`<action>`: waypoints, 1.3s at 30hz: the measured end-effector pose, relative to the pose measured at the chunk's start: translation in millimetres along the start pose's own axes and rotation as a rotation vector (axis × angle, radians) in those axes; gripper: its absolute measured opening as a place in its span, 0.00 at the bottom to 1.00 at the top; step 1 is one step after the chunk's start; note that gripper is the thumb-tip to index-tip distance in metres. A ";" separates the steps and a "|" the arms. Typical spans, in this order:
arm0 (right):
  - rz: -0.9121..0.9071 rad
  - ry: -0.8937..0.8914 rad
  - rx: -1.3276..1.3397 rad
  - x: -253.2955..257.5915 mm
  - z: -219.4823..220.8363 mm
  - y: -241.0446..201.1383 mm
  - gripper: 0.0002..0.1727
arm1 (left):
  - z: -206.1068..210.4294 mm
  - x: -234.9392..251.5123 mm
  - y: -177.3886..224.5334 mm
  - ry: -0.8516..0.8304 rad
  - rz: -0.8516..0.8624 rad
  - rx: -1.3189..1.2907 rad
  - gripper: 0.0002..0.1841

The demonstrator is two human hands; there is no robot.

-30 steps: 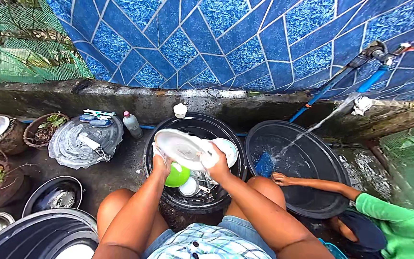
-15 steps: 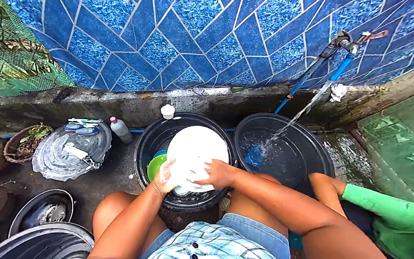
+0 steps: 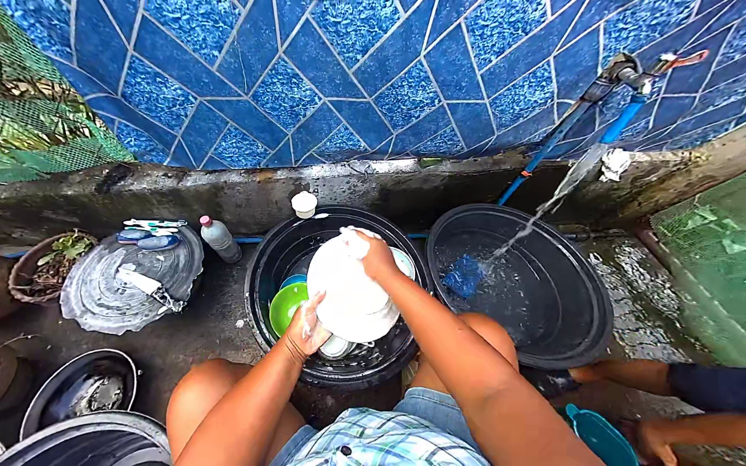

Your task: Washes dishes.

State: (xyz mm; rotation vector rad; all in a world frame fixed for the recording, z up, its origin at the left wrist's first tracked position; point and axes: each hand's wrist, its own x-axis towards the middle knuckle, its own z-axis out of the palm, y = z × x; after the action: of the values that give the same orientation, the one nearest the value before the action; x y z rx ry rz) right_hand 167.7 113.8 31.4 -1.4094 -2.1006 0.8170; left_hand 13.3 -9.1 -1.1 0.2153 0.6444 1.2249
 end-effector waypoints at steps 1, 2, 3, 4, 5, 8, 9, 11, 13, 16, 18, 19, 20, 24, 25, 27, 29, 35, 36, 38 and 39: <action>0.120 0.045 0.094 7.9 -2.5 11.0 0.22 | -0.5 -0.3 0.1 0.004 0.019 -0.011 0.20; 0.206 0.087 0.206 13.6 -2.9 19.7 0.21 | -1.6 -0.9 -0.3 0.014 0.025 -0.012 0.19; 0.241 0.110 0.275 17.1 -1.6 25.5 0.21 | -3.2 -2.4 -0.7 0.025 0.013 -0.001 0.18; 0.232 0.084 0.255 18.7 -1.0 26.9 0.20 | -4.9 -4.2 -0.8 0.036 -0.014 0.023 0.17; 0.183 0.019 0.180 20.5 0.1 25.1 0.19 | -7.8 -5.8 -1.0 0.028 -0.045 0.046 0.17; -0.010 -0.299 -0.161 19.1 4.9 -16.3 0.18 | -14.0 -7.1 -2.1 -0.018 -0.124 0.071 0.18; -0.109 -0.387 -0.238 16.0 11.5 -31.9 0.18 | -13.1 -7.2 -4.1 -0.020 -0.129 0.062 0.19; -0.298 -0.521 -0.364 13.4 21.7 -54.7 0.17 | -7.5 -6.0 -9.2 0.002 -0.093 0.022 0.19; -0.316 -0.509 -0.399 20.7 22.1 -59.2 0.20 | -1.1 -3.0 -8.4 0.025 -0.045 -0.042 0.19; -0.094 -0.328 -0.316 42.0 -0.7 -40.5 0.22 | 6.2 -2.7 -1.3 0.064 -0.006 -0.116 0.19; 0.030 -0.281 -0.138 47.8 -27.9 -17.7 0.22 | 8.8 -5.3 3.4 0.090 0.031 -0.149 0.20; 0.067 -0.236 -0.054 43.9 -37.7 -4.6 0.21 | 9.3 -5.8 6.4 0.098 0.060 -0.159 0.20; 0.095 -0.130 0.002 34.8 -40.1 9.2 0.21 | 8.6 -4.7 9.2 0.101 0.097 -0.172 0.20; 0.132 0.323 -0.023 -37.7 2.5 5.1 0.24 | 6.6 5.0 18.1 0.089 0.259 -0.259 0.23; 0.066 0.339 -0.044 -55.3 22.1 0.1 0.27 | 6.4 6.9 18.7 0.090 0.286 -0.280 0.23; -0.217 0.344 -0.162 -82.7 60.9 -4.9 0.22 | 7.0 8.1 17.9 0.094 0.305 -0.286 0.23; -0.491 0.319 -0.239 -92.7 77.4 -1.7 0.18 | 6.9 7.6 17.0 0.105 0.289 -0.248 0.24; -0.217 0.550 0.010 -68.8 28.6 26.4 0.22 | 4.1 4.0 29.5 0.056 0.331 -0.193 0.22; -0.073 0.508 0.207 -60.1 12.1 24.8 0.24 | 3.3 3.7 30.8 0.053 0.327 -0.177 0.22; 0.185 0.383 0.690 -46.2 -15.6 21.9 0.23 | -1.0 6.7 29.4 0.056 0.318 -0.117 0.22; 0.271 0.306 0.933 -44.8 -22.7 21.0 0.19 | -3.9 10.0 27.0 0.076 0.319 -0.069 0.21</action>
State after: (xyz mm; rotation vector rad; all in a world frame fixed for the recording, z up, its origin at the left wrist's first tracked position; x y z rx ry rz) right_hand 212.5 82.9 29.9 -1.1686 -1.0455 1.3440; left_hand -8.7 8.7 5.5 0.2201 0.6484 1.5659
